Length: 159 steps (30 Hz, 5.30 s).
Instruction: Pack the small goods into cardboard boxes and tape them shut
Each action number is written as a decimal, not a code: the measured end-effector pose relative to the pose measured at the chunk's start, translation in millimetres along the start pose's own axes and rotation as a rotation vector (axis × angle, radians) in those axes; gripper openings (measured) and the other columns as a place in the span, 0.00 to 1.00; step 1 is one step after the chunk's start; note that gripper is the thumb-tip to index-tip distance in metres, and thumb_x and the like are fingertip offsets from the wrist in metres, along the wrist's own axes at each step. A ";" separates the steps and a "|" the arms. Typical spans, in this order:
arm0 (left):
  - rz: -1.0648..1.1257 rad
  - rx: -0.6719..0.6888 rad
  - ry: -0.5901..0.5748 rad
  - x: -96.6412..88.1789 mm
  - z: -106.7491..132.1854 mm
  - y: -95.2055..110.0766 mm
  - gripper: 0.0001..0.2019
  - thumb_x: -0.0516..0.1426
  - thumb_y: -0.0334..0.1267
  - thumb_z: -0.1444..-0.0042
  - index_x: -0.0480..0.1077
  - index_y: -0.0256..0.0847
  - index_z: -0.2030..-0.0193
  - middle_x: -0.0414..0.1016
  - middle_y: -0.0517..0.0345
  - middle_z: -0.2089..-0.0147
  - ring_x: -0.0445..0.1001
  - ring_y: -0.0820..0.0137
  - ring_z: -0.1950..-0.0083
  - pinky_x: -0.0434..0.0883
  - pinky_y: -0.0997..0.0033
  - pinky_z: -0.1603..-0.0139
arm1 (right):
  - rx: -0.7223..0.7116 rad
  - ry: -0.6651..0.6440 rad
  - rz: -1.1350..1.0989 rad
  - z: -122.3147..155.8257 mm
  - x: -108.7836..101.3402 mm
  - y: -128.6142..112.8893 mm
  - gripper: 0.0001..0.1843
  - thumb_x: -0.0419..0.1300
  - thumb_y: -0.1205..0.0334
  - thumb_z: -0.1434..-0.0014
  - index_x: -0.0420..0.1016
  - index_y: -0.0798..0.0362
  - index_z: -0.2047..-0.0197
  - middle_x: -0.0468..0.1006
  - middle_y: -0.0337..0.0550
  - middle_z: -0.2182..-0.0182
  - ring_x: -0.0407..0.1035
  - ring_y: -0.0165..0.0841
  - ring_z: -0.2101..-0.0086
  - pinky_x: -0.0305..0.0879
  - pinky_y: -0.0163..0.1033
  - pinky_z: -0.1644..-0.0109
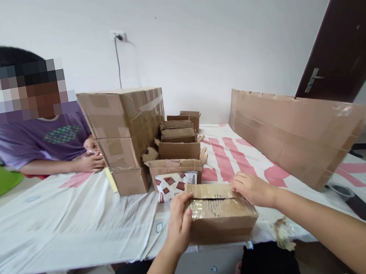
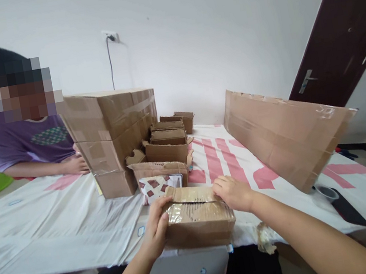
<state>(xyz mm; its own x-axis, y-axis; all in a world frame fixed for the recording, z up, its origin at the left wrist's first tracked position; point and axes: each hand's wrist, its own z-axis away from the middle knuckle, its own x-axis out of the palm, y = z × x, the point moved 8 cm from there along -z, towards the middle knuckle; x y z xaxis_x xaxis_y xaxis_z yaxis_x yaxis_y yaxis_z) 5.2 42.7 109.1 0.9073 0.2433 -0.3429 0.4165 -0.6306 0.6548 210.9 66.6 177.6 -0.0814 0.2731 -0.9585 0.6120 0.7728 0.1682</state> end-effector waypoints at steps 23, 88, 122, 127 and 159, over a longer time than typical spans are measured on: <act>-0.044 0.027 -0.001 -0.5 -1.1 2.1 0.17 0.43 0.41 0.36 0.62 0.41 0.45 0.64 0.47 0.44 0.61 0.59 0.41 0.60 0.53 0.40 | -0.156 -0.062 0.268 -3.3 2.6 -11.9 0.07 0.51 0.71 0.42 0.68 0.56 0.67 0.71 0.46 0.70 0.63 0.35 0.68 0.57 0.39 0.67; 0.018 -0.052 0.049 1.6 -0.3 -8.3 0.20 0.44 0.44 0.37 0.62 0.39 0.43 0.66 0.46 0.42 0.63 0.56 0.39 0.61 0.50 0.39 | 0.822 -0.423 -0.325 169.1 79.8 73.3 0.01 0.59 0.67 0.53 0.71 0.54 0.75 0.73 0.37 0.77 0.66 0.30 0.74 0.55 0.32 0.71; -0.170 0.072 -0.009 -4.6 -4.1 17.2 0.15 0.43 0.36 0.38 0.68 0.40 0.54 0.66 0.49 0.45 0.59 0.59 0.40 0.60 0.52 0.40 | 0.434 -0.155 -0.528 -9.5 21.0 7.4 0.09 0.54 0.73 0.47 0.74 0.53 0.69 0.74 0.41 0.67 0.68 0.30 0.66 0.63 0.35 0.60; -0.141 0.059 0.004 -4.8 -5.4 18.0 0.15 0.42 0.36 0.38 0.68 0.40 0.54 0.65 0.48 0.46 0.61 0.59 0.42 0.61 0.53 0.42 | 0.498 -0.080 -0.530 -2.4 17.7 11.6 0.11 0.57 0.70 0.48 0.72 0.51 0.60 0.72 0.39 0.67 0.67 0.29 0.69 0.63 0.35 0.63; -0.019 0.079 0.172 -11.5 5.7 13.4 0.20 0.50 0.40 0.39 0.56 0.42 0.41 0.61 0.44 0.44 0.61 0.57 0.41 0.62 0.50 0.41 | 0.251 0.338 -0.218 23.3 -31.1 -35.6 0.05 0.51 0.62 0.38 0.67 0.51 0.63 0.72 0.43 0.67 0.67 0.36 0.64 0.65 0.42 0.59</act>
<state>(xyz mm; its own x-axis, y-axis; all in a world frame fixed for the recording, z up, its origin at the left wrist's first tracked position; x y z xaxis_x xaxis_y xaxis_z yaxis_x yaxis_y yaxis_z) 0.0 27.3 118.0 0.8987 0.3736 -0.2297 0.4337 -0.6791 0.5923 210.0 17.2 196.0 -0.4548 0.3233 -0.8298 0.7199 0.6820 -0.1288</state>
